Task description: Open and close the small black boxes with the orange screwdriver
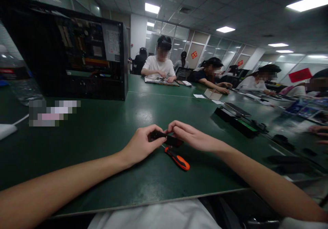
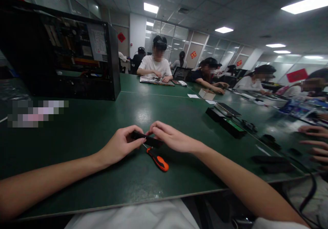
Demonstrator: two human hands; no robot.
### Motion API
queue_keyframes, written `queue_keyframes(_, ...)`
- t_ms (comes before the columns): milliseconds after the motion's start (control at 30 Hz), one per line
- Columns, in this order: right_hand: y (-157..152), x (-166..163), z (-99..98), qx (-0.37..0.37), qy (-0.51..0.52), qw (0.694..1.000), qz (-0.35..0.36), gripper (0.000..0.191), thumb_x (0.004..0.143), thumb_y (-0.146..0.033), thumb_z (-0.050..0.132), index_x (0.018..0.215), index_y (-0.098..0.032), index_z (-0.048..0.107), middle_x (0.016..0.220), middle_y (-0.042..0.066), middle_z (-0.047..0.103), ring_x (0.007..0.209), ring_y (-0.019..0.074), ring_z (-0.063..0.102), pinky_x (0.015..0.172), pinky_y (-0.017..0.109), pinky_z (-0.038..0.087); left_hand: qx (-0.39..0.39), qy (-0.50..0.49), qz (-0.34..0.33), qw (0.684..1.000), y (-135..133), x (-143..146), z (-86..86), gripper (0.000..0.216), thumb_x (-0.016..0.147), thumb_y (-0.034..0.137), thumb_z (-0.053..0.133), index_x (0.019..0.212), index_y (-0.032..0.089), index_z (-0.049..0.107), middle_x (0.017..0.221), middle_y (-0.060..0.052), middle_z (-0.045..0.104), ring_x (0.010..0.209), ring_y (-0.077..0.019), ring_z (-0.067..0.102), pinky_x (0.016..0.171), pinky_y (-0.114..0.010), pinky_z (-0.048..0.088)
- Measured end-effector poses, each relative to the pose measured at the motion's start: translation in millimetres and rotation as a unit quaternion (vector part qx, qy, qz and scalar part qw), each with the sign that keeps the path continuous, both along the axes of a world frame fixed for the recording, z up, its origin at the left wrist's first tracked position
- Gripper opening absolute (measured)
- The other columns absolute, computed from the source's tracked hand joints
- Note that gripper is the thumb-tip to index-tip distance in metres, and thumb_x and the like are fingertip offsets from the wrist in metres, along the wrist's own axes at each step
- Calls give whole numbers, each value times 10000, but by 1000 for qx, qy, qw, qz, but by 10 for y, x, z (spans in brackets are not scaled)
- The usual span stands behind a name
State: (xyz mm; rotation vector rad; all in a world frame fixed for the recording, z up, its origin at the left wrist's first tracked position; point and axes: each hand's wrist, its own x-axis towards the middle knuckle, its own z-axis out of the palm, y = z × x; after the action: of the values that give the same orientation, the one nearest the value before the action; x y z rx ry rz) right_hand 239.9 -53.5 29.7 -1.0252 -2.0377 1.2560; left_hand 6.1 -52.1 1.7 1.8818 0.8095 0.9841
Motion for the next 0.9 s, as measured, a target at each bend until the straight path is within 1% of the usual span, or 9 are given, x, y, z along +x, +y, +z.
queue_keyframes(167, -106, -160, -33, -91, 34, 994, 41, 414, 969, -609, 523, 1061, -208, 573, 971, 20, 661, 811, 128, 633, 740, 268, 550, -23, -49, -36, 998, -28, 32, -3, 139, 893, 288, 695, 942, 160, 668, 849, -22, 714, 774, -173, 692, 727, -265, 531)
queue_keyframes(333, -37, 268, 231, -92, -25, 992, 80, 442, 909, -547, 653, 1144, -176, 606, 1026, 80, 741, 756, 133, 668, 689, 273, 564, -39, -18, -45, 998, -4, 28, -29, 434, 810, 287, 779, 1185, 164, 600, 1039, -69, 714, 809, -180, 696, 687, -267, 533)
queue_keyframes(433, 29, 867, 494, 19, -46, 998, -48, 531, 832, -555, 724, 1222, -213, 612, 1054, 94, 763, 816, 202, 720, 730, 336, 586, 6, 77, -130, 989, -2, -15, -14, 493, 765, 336, 841, 1189, 173, 650, 1085, -81, 718, 887, -207, 693, 757, -298, 540)
queue_keyframes(500, 76, 1368, 635, 144, -101, 959, -224, 562, 824, -544, 720, 1282, -233, 624, 1141, 103, 752, 968, 251, 724, 844, 373, 576, 86, 134, -193, 968, -9, -42, 3, 471, 739, 353, 874, 1148, 187, 706, 1119, -85, 718, 993, -239, 680, 896, -341, 526)
queue_keyframes(567, 118, 1867, 700, 208, -247, 860, -396, 547, 864, -517, 659, 1316, -209, 644, 1195, 127, 738, 1066, 291, 701, 916, 393, 538, 150, 165, -228, 948, -14, -57, 10, 366, 791, 320, 839, 1126, 209, 744, 1174, -89, 712, 1084, -258, 660, 991, -361, 490)
queue_keyframes(633, 153, 2290, 676, 175, -423, 735, -500, 477, 881, -453, 619, 1266, -182, 698, 1191, 149, 739, 1133, 341, 668, 945, 415, 498, 176, 178, -230, 940, -11, -59, 6, 250, 874, 273, 756, 1120, 228, 765, 1181, -84, 717, 1104, -251, 655, 1008, -354, 478)
queue_keyframes(667, 170, 2455, 637, 148, -458, 708, -517, 426, 871, -409, 623, 1200, -164, 736, 1174, 163, 743, 1139, 366, 661, 933, 423, 491, 178, 182, -225, 941, -6, -57, 1, 222, 902, 258, 723, 1116, 231, 773, 1161, -81, 724, 1086, -243, 661, 995, -347, 483)
queue_keyframes(767, 219, 2766, 479, 84, -481, 703, -517, 306, 842, -342, 639, 1038, -157, 784, 1093, 147, 770, 1051, 345, 696, 840, 373, 507, 169, 185, -209, 945, 12, -50, -12, 209, 918, 243, 699, 1106, 218, 787, 1107, -82, 740, 1027, -230, 675, 954, -336, 498)
queue_keyframes(900, 282, 2910, 310, 50, -480, 709, -515, 320, 832, -343, 647, 1050, -148, 778, 1047, 138, 778, 966, 303, 716, 767, 331, 512, 171, 172, -205, 948, 22, -47, -26, 206, 910, 241, 705, 1096, 227, 792, 1098, -79, 746, 1010, -224, 678, 948, -338, 502)
